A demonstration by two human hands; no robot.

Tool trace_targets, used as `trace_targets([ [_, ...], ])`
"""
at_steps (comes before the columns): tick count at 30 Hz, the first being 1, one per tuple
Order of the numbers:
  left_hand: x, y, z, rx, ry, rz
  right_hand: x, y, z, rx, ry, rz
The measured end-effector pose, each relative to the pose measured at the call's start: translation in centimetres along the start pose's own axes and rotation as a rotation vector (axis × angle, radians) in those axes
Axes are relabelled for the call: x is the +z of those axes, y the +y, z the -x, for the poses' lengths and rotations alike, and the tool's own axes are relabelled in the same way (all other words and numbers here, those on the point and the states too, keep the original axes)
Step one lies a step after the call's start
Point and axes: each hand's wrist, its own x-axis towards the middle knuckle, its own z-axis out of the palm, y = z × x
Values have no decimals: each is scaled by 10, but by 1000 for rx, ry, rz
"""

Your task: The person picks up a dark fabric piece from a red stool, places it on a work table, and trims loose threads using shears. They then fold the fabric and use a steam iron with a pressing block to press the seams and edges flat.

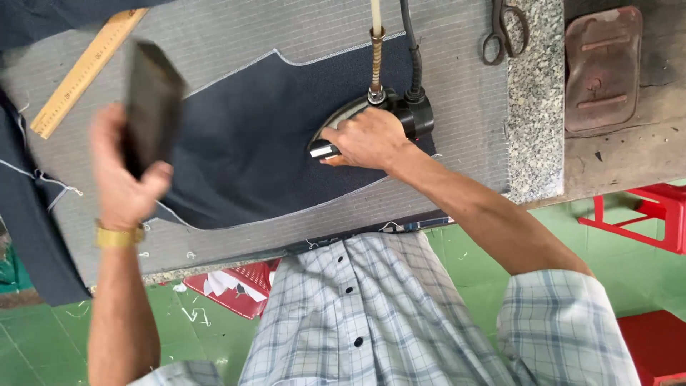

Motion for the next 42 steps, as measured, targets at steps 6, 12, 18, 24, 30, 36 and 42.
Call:
trace_targets([
  [6,86,-15,73,97,-189,-474,-27,8,2,110,61,-132],
  [12,194,1,109,351,-355,-548,-17,26,-4,179,156,-135],
  [18,277,26,64,498,-218,-420,-11,51,3,347,161,-156],
  [24,308,44,23,501,-218,-428,-63,77,62,622,-7,-396],
  [30,326,55,-3,438,-225,-465,-37,102,129,868,-58,-308],
  [36,338,56,-22,395,-160,-480,-10,94,185,970,-131,-216],
  [42,334,56,-24,381,-204,-500,-5,92,201,901,108,-184],
])
